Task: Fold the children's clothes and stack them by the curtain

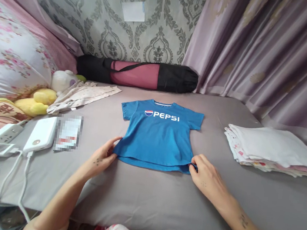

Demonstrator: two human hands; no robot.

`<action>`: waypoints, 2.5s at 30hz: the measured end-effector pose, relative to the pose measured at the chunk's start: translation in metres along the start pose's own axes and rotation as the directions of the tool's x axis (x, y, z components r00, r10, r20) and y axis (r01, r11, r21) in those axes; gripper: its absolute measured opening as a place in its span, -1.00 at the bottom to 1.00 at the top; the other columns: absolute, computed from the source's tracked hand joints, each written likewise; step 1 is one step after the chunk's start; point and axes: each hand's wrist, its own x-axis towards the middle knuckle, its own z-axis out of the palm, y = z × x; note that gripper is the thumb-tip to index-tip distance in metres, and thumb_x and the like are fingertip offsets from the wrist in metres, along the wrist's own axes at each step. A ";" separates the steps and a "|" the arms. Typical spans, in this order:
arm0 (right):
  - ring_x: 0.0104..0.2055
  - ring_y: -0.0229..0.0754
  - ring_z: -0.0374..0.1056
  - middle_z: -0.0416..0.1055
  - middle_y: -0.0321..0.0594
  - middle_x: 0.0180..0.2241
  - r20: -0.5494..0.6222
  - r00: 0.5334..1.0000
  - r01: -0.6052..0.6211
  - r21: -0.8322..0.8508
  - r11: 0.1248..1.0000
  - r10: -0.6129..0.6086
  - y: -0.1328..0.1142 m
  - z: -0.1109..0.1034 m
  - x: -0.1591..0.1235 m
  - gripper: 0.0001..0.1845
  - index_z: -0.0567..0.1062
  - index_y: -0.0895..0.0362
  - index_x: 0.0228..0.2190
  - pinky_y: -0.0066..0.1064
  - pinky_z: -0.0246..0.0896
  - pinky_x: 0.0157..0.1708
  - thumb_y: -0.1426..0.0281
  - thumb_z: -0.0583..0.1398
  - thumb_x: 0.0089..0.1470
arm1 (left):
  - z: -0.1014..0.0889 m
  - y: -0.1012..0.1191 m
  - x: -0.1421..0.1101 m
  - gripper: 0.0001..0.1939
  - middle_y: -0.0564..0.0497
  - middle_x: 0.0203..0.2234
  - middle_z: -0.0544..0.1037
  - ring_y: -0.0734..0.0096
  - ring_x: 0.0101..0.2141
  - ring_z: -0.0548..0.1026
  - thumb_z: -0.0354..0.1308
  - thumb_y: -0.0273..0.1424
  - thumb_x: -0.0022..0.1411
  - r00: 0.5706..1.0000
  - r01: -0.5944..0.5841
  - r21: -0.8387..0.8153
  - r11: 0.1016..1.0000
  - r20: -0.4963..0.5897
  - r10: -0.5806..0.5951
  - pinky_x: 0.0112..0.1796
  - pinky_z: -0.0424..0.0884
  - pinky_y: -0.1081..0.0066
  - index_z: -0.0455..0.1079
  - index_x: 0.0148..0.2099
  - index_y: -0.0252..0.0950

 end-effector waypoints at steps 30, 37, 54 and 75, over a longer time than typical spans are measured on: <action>-0.31 -0.17 0.30 0.36 -0.24 -0.33 0.127 0.945 0.297 0.061 0.953 -0.302 0.022 -0.025 -0.025 -0.69 0.39 0.06 -0.34 -0.37 0.15 -0.32 0.65 -0.04 0.11 | -0.019 -0.019 -0.010 -0.71 -0.05 -0.22 0.53 0.25 -0.16 0.44 -0.10 -0.44 0.25 0.909 -0.402 0.577 0.711 0.154 0.388 -0.12 0.40 0.31 0.45 -0.17 -0.16; -0.32 -0.17 0.39 0.45 -0.27 -0.37 0.262 0.934 0.200 0.186 0.962 -0.245 0.023 -0.037 -0.002 -0.71 0.43 0.02 -0.46 -0.38 0.23 -0.32 0.32 0.01 0.24 | -0.015 0.007 -0.010 -0.74 -0.05 -0.33 0.54 0.26 -0.25 0.46 -0.05 -0.31 0.32 0.939 -0.326 0.558 0.763 0.095 0.331 -0.16 0.39 0.30 0.46 -0.23 -0.20; 0.39 0.09 -0.23 -0.11 -0.05 0.36 0.094 0.989 0.119 -0.074 0.990 -0.111 -0.031 0.058 0.079 -0.37 0.09 0.07 0.31 0.15 -0.24 0.27 0.10 -0.19 0.32 | 0.050 0.011 0.106 -0.31 -0.29 0.33 0.05 0.04 0.33 -0.04 -0.20 -0.03 0.38 0.968 -0.218 0.734 0.643 0.078 0.238 0.28 -0.08 0.05 0.05 0.36 -0.40; 0.35 0.10 -0.08 0.03 0.05 0.32 -0.040 0.992 0.111 -0.129 0.985 -0.117 0.015 0.069 0.066 -0.28 0.17 0.15 0.27 0.09 -0.08 0.24 0.05 -0.28 0.29 | -0.044 -0.039 -0.007 -0.64 -0.10 -0.21 0.50 0.26 -0.19 0.45 -0.09 -0.26 0.36 0.905 0.069 0.568 0.820 -0.382 0.189 -0.10 0.36 0.29 0.50 -0.06 -0.24</action>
